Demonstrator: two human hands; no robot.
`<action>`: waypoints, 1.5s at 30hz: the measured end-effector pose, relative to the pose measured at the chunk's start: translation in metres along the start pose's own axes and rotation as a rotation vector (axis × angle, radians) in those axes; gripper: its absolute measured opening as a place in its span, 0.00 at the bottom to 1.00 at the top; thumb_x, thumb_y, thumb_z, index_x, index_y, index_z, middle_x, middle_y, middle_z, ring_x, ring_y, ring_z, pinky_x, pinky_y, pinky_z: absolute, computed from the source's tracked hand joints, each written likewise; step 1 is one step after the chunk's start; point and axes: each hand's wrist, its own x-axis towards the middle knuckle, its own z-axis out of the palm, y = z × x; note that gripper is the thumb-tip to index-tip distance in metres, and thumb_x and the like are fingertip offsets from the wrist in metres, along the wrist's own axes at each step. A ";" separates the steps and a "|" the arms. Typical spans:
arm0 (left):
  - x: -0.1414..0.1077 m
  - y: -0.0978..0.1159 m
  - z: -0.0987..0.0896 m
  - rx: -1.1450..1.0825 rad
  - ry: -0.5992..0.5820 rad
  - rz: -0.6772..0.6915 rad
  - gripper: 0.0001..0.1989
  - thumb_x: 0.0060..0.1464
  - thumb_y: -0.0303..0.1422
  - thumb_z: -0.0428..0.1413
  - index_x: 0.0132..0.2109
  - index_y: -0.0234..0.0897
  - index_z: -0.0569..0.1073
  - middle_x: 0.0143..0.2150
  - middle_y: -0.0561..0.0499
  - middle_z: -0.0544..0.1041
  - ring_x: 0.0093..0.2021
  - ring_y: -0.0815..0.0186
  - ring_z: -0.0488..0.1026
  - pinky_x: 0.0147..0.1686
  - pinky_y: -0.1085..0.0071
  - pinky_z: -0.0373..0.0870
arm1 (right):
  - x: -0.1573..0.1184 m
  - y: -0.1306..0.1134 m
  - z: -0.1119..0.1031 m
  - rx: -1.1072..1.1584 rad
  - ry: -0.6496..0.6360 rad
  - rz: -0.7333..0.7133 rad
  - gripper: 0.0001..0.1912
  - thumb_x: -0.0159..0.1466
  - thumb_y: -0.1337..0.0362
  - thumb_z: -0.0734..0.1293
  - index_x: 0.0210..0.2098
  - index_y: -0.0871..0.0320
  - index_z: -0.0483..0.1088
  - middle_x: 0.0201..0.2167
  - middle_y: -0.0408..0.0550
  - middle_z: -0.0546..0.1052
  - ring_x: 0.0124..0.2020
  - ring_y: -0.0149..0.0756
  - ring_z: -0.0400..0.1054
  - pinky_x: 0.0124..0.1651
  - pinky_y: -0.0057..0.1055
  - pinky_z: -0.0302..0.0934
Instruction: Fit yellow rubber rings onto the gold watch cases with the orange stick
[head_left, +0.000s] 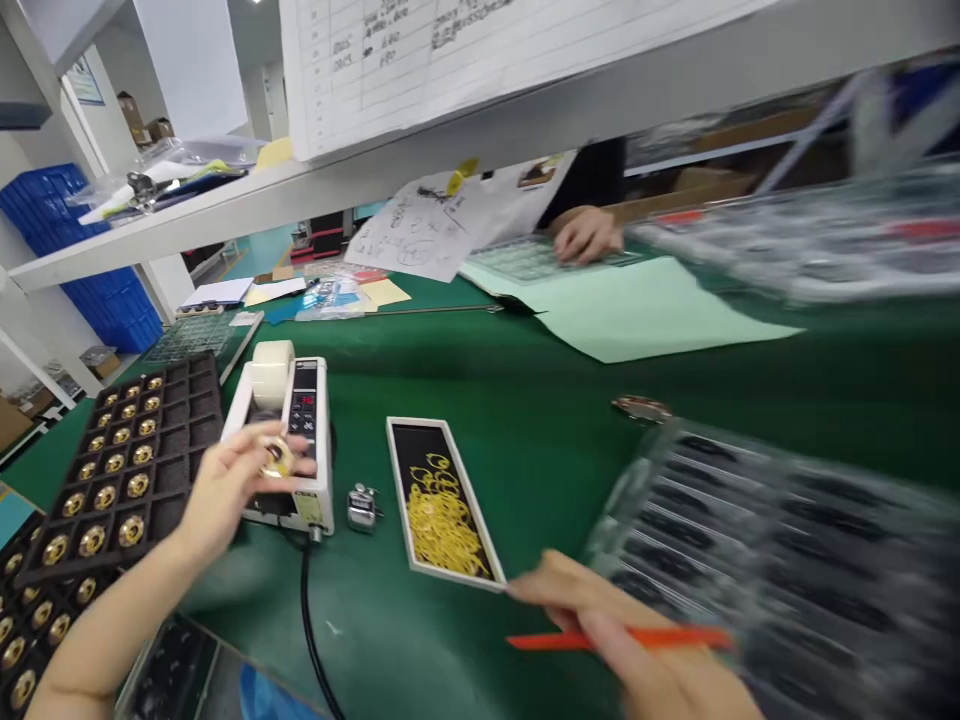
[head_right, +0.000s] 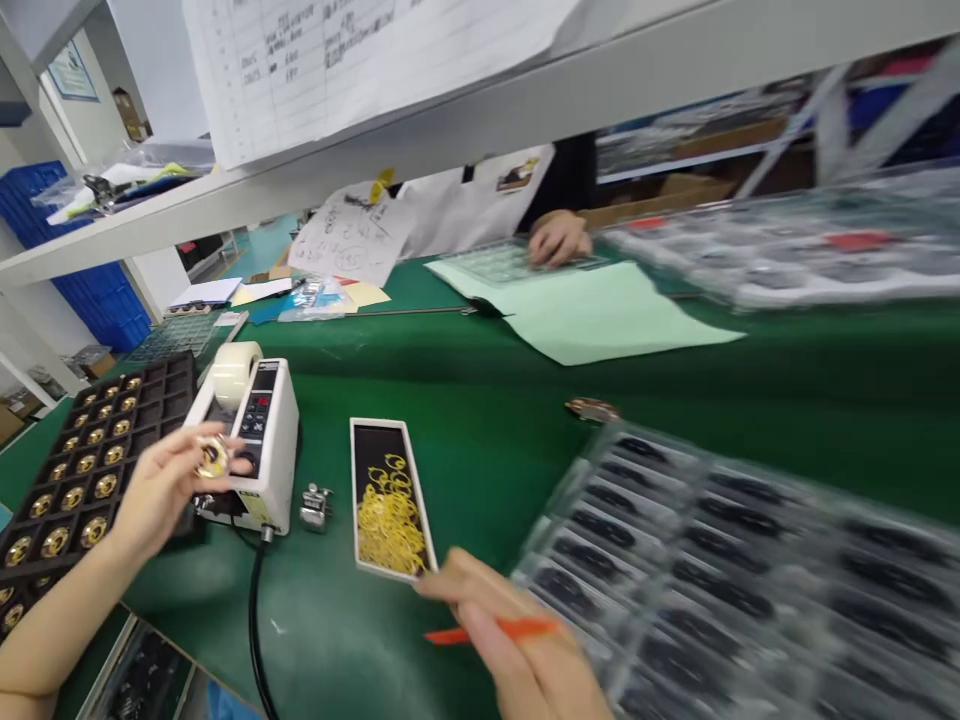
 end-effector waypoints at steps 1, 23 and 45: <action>-0.009 -0.010 0.016 -0.083 -0.081 -0.085 0.15 0.51 0.34 0.60 0.46 0.32 0.74 0.40 0.42 0.81 0.37 0.58 0.81 0.34 0.69 0.77 | 0.006 -0.010 -0.005 0.052 0.056 0.021 0.21 0.70 0.53 0.56 0.36 0.53 0.78 0.24 0.47 0.74 0.27 0.37 0.71 0.29 0.30 0.68; 0.009 -0.099 0.072 -0.446 -0.192 -0.277 0.20 0.51 0.38 0.64 0.50 0.37 0.77 0.47 0.43 0.81 0.50 0.54 0.77 0.51 0.60 0.71 | 0.022 0.004 0.034 0.389 0.127 0.130 0.11 0.68 0.59 0.63 0.36 0.56 0.76 0.30 0.48 0.81 0.30 0.32 0.77 0.35 0.26 0.74; 0.001 -0.100 0.082 -0.399 -0.229 -0.399 0.23 0.47 0.34 0.65 0.51 0.38 0.74 0.50 0.46 0.79 0.54 0.55 0.73 0.57 0.59 0.67 | 0.015 -0.005 0.031 -0.171 0.225 -0.241 0.13 0.65 0.72 0.64 0.46 0.53 0.74 0.36 0.47 0.82 0.33 0.36 0.78 0.38 0.31 0.76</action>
